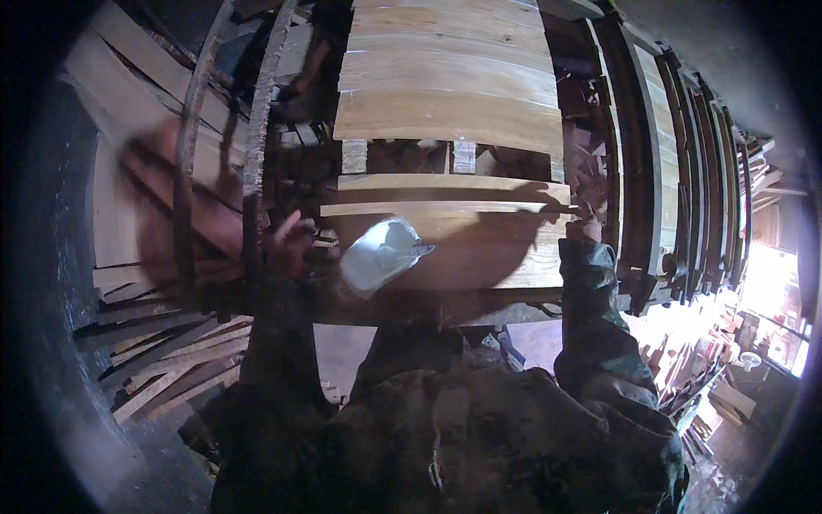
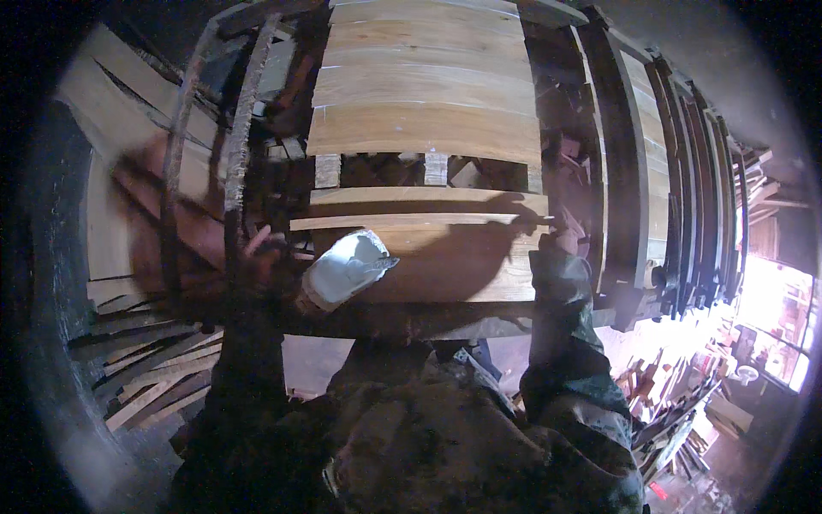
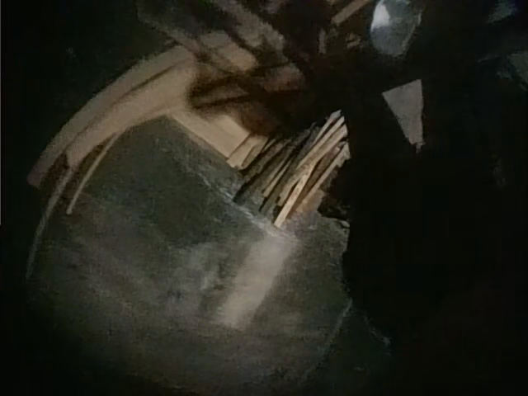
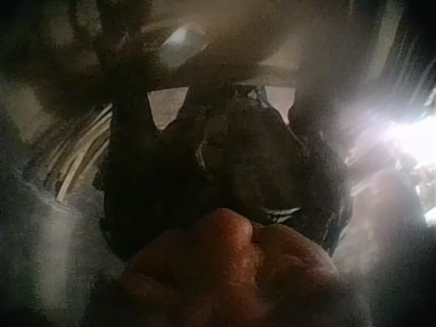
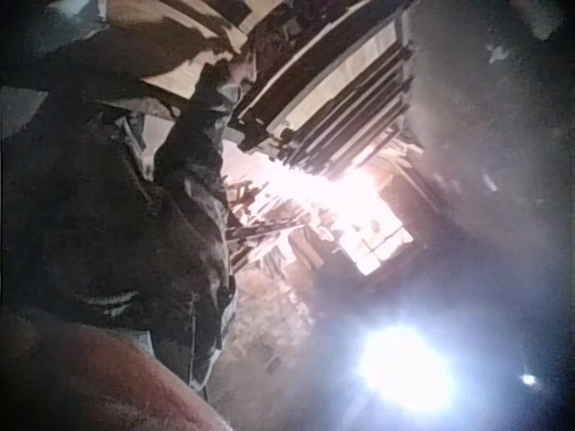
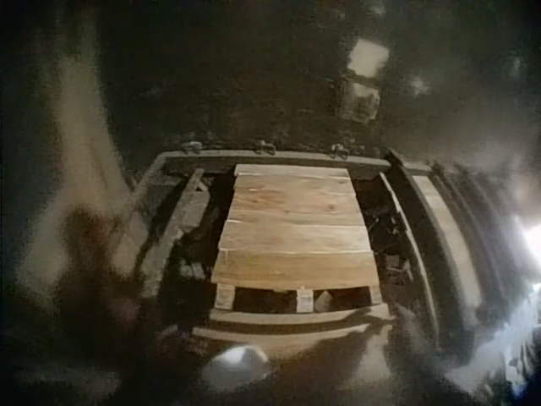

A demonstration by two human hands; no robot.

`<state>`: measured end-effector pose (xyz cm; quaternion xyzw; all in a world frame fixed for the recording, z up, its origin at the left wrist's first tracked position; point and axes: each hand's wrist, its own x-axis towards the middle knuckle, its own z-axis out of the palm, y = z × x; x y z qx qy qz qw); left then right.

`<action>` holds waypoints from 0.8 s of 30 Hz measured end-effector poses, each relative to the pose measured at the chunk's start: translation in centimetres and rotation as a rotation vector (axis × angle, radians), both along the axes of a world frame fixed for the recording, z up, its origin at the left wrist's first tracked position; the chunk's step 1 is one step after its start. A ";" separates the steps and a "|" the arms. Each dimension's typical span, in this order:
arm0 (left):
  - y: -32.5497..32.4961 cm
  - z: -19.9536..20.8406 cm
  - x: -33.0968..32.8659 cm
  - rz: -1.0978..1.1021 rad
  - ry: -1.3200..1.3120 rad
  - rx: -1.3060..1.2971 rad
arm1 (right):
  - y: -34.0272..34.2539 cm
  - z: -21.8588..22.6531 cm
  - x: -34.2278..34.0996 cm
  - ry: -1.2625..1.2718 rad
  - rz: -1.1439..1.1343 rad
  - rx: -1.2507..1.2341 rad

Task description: The person repeatedly scoops white glue from a small container and spreads it along the edges of wooden planks on a workbench. The person then places additional planks on top of the glued ones, pressing them into place. The process is repeated multiple times throughout the clip.

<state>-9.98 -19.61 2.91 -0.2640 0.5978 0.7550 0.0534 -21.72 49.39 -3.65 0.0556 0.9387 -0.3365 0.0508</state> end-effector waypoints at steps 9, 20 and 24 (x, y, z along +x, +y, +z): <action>9.7 5.4 8.3 -0.422 0.346 -0.940 | -21.6 10.5 8.3 0.139 0.402 0.002; 11.9 4.1 7.9 -0.423 0.335 -1.221 | -33.2 13.2 7.9 0.438 0.932 0.110; 13.6 4.8 8.3 -0.393 0.330 -1.155 | -32.0 14.7 8.9 0.424 0.870 0.127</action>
